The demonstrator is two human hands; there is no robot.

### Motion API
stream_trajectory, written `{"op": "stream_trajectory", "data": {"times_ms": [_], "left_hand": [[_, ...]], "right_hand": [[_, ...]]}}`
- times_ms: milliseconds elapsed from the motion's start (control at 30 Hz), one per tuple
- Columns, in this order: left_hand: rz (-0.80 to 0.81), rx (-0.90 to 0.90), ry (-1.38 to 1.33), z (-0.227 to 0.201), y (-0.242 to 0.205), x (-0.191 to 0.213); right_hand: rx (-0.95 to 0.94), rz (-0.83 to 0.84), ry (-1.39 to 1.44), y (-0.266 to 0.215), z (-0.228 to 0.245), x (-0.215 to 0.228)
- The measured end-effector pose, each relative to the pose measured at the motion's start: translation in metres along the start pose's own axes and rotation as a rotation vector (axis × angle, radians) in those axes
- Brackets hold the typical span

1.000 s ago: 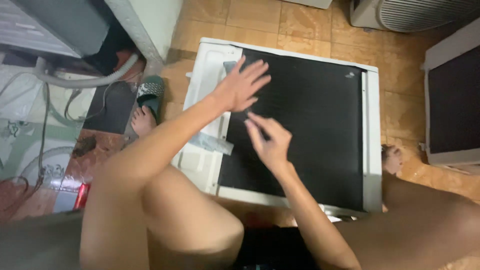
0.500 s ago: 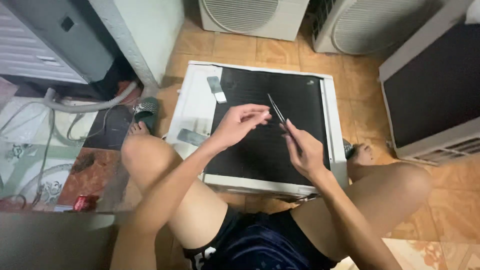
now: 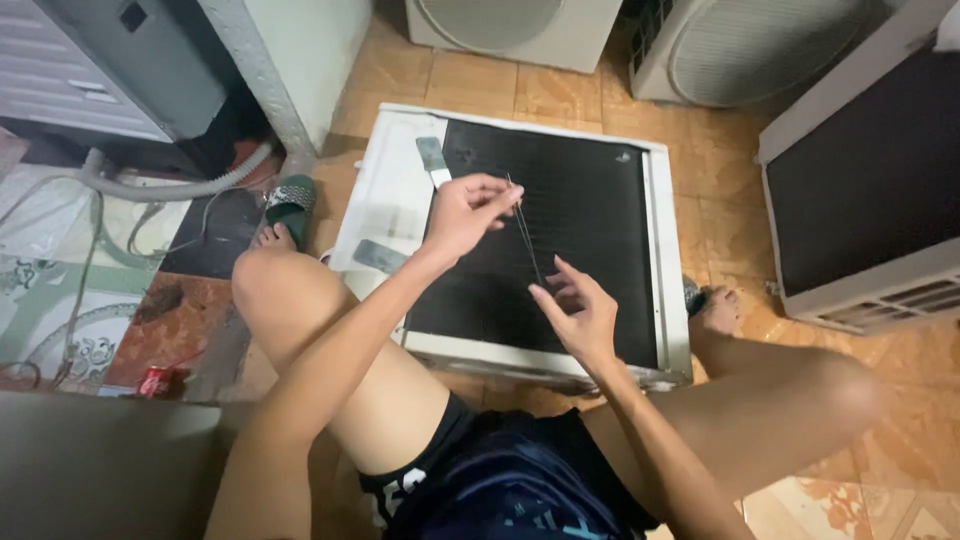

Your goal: Repairing an air conditioner unit by cleaning fins and applying components

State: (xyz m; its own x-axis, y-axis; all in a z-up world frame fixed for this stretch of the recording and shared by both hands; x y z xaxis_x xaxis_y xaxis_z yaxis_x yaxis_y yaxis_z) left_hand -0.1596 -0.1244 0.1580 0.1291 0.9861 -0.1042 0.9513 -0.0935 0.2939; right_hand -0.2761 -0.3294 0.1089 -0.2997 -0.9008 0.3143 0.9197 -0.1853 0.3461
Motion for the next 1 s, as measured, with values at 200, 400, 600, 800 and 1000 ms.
{"op": "stream_trajectory", "data": {"times_ms": [200, 400, 600, 800, 1000], "left_hand": [[-0.016, 0.015, -0.046, -0.003, -0.004, -0.008], [-0.037, 0.050, -0.115, -0.002, -0.004, -0.010], [-0.043, 0.009, -0.176, 0.005, 0.000, -0.005], [-0.033, -0.045, -0.205, 0.007, 0.002, -0.004], [-0.036, -0.068, -0.223, 0.000, 0.002, -0.005]], "right_hand": [[-0.105, -0.003, -0.065, -0.004, 0.007, 0.002], [-0.098, 0.004, -0.082, -0.002, 0.003, -0.002], [-0.096, 0.101, 0.023, -0.001, 0.017, -0.001], [-0.238, 0.194, 0.243, 0.000, -0.001, -0.005], [-0.537, 0.299, 0.525, 0.001, -0.024, -0.009]]}}
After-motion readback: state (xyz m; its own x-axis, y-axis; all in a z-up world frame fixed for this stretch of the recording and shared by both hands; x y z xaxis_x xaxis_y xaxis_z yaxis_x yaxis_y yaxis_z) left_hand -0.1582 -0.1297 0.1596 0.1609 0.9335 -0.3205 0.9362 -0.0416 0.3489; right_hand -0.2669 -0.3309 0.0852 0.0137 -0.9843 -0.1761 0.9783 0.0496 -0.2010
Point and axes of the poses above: each hand's wrist, its own y-axis towards the middle knuckle, its own x-axis out of the back of the hand, z = x × y, the point moved 3 cm from there along y, towards the middle knuckle, and after that the axes turned 12 degrees about -x, right-handed, at the moved point
